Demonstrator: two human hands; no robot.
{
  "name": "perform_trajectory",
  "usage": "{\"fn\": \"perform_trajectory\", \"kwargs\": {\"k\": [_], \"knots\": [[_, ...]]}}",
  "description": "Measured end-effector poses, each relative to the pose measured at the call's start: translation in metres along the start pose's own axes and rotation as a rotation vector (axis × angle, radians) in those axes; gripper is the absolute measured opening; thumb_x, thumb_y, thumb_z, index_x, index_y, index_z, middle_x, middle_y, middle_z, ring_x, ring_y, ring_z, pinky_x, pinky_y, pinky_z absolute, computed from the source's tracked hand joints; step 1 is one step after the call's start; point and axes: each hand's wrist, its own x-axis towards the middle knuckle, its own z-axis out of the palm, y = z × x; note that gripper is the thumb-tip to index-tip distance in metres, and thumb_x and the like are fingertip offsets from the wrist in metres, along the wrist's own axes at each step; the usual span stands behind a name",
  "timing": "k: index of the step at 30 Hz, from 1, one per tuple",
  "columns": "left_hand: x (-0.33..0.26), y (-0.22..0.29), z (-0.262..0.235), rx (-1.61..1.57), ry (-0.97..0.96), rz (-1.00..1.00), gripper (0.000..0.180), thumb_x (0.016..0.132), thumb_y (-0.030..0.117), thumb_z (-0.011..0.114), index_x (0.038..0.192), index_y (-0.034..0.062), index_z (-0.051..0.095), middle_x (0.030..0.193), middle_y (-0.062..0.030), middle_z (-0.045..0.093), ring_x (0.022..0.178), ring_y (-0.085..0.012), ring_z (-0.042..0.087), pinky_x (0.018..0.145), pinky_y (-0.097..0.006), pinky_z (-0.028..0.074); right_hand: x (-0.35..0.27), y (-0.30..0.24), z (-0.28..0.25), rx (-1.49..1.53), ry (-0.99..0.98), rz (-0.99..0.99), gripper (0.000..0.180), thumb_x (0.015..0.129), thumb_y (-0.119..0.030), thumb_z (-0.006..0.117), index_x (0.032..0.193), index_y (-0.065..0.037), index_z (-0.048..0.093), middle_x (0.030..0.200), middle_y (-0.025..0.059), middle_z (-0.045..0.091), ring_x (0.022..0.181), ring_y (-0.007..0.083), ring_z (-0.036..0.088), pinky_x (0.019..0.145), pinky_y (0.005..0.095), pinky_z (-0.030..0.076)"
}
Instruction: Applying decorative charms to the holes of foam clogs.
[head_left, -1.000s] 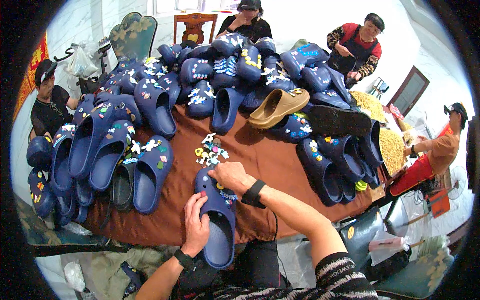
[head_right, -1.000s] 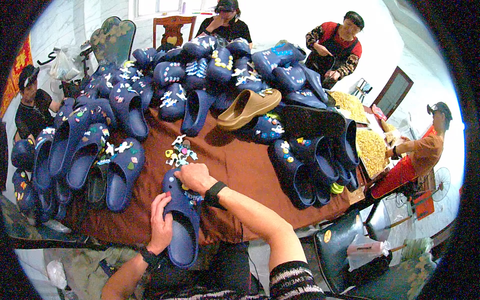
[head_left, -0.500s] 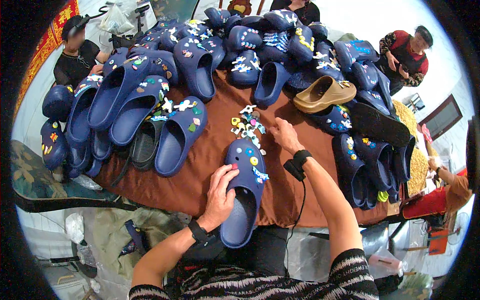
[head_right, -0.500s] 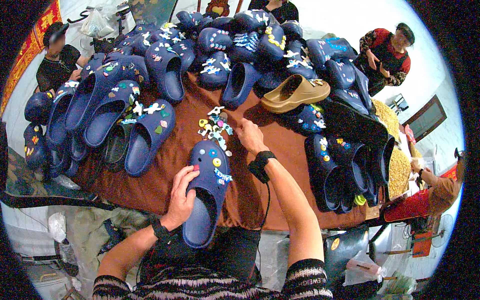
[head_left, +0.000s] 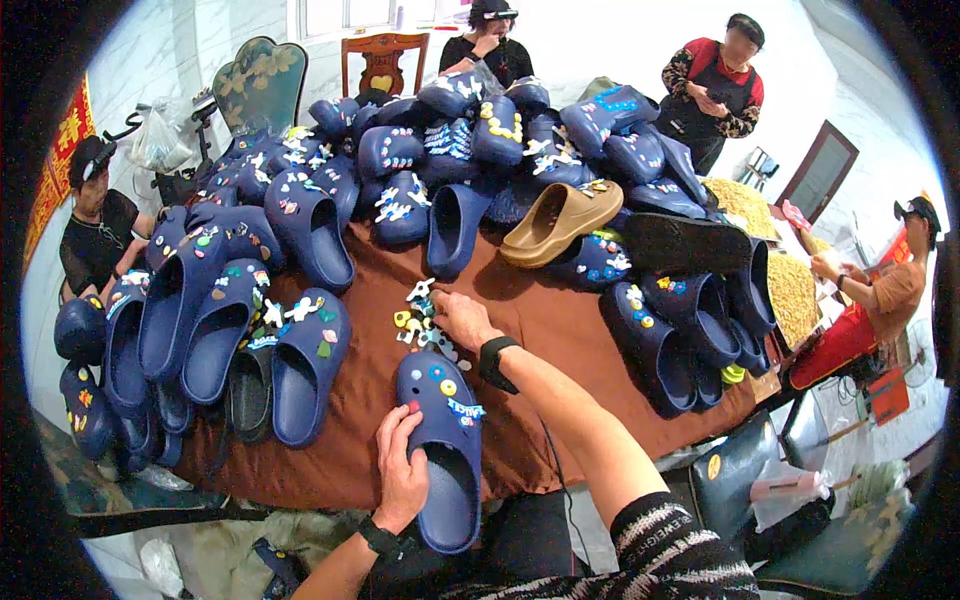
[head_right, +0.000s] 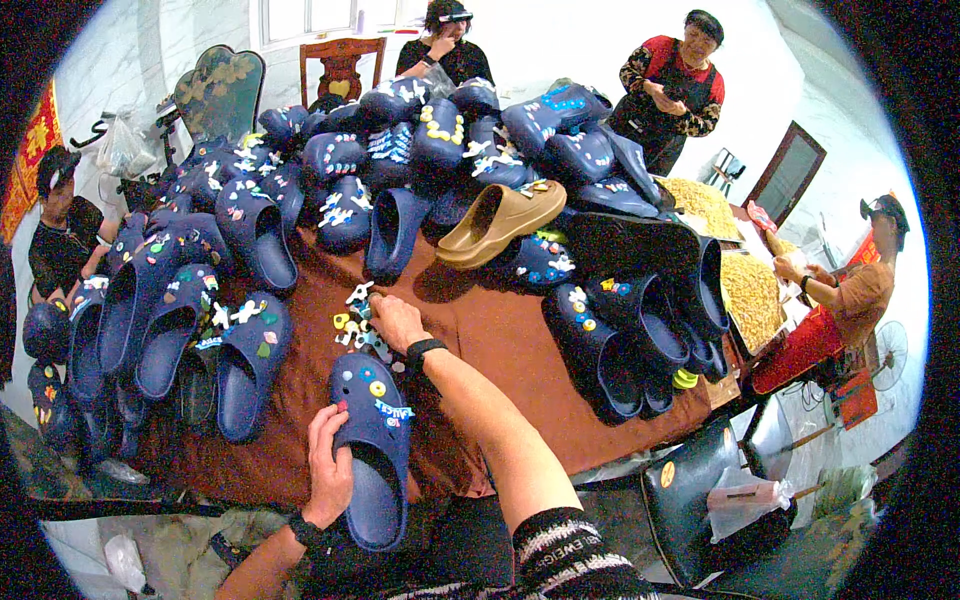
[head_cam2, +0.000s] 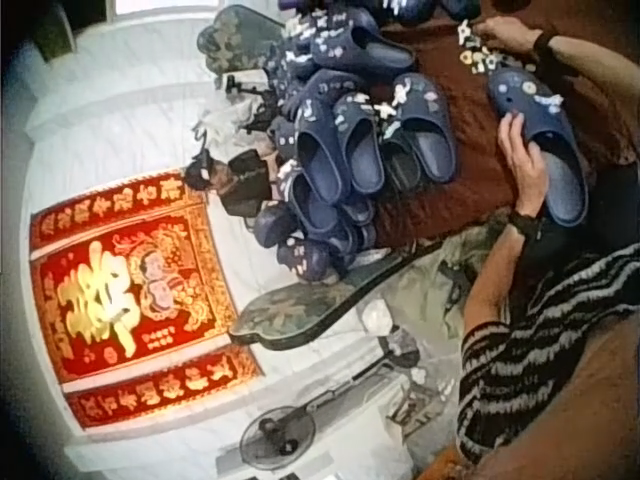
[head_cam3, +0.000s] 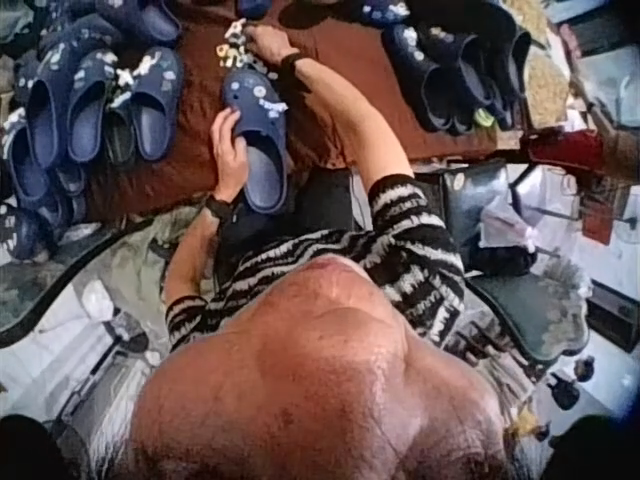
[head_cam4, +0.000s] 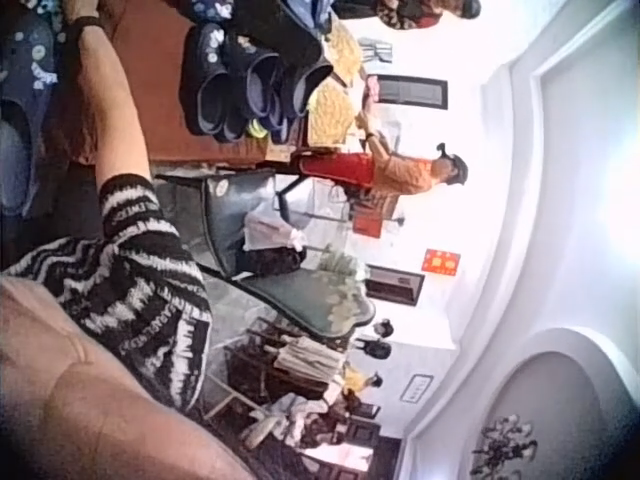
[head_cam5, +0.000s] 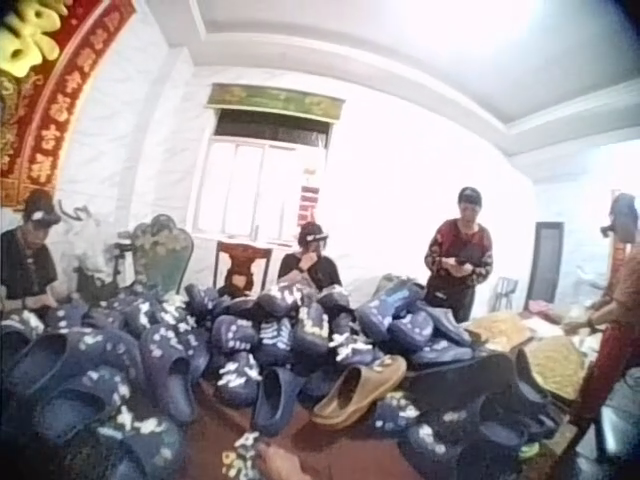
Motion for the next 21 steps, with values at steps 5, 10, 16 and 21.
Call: {"fn": "perform_trajectory", "kwargs": {"k": [5,10,16,21], "knots": [[0.000,-0.001,0.001,-0.002,0.003,0.010,0.049,0.078,-0.005,0.047,0.126,-0.0005,0.055,0.136,-0.0179,0.051,0.132,-0.0357,0.042,0.115,-0.045,0.030,-0.004,0.000,0.001,-0.057,0.057,-0.018,0.022,0.084,-0.018,0.069,0.102,-0.007,0.063,0.100,0.0199,0.065,0.096,0.0403,0.065,0.081,0.0513,0.052],[0.000,0.000,0.001,-0.018,0.012,0.013,0.050,0.077,-0.006,0.047,0.126,0.0007,0.055,0.136,-0.0172,0.051,0.132,-0.0358,0.043,0.115,-0.045,0.030,-0.002,0.002,0.004,-0.094,-0.075,-0.041,0.019,0.088,-0.015,0.062,0.104,-0.004,0.063,0.105,0.0224,0.061,0.101,0.0405,0.062,0.085,0.0498,0.049],[-0.002,-0.003,-0.001,-0.006,0.002,0.011,0.052,0.077,-0.008,0.042,0.127,-0.0006,0.053,0.137,-0.0180,0.047,0.133,-0.0341,0.043,0.116,-0.043,0.029,-0.008,-0.006,0.000,-0.049,-0.018,-0.077,0.027,0.087,-0.007,0.055,0.114,-0.006,0.053,0.108,0.0238,0.060,0.103,0.0428,0.061,0.085,0.0522,0.050],[0.000,-0.005,0.002,-0.014,0.010,0.020,0.049,0.079,-0.003,0.046,0.127,-0.0003,0.055,0.135,-0.0186,0.050,0.131,-0.0359,0.043,0.114,-0.045,0.030,-0.014,-0.002,0.001,-0.015,0.015,-0.077,0.031,0.087,-0.006,0.055,0.117,-0.006,0.048,0.106,0.0243,0.060,0.104,0.0435,0.061,0.085,0.0526,0.049]]}}
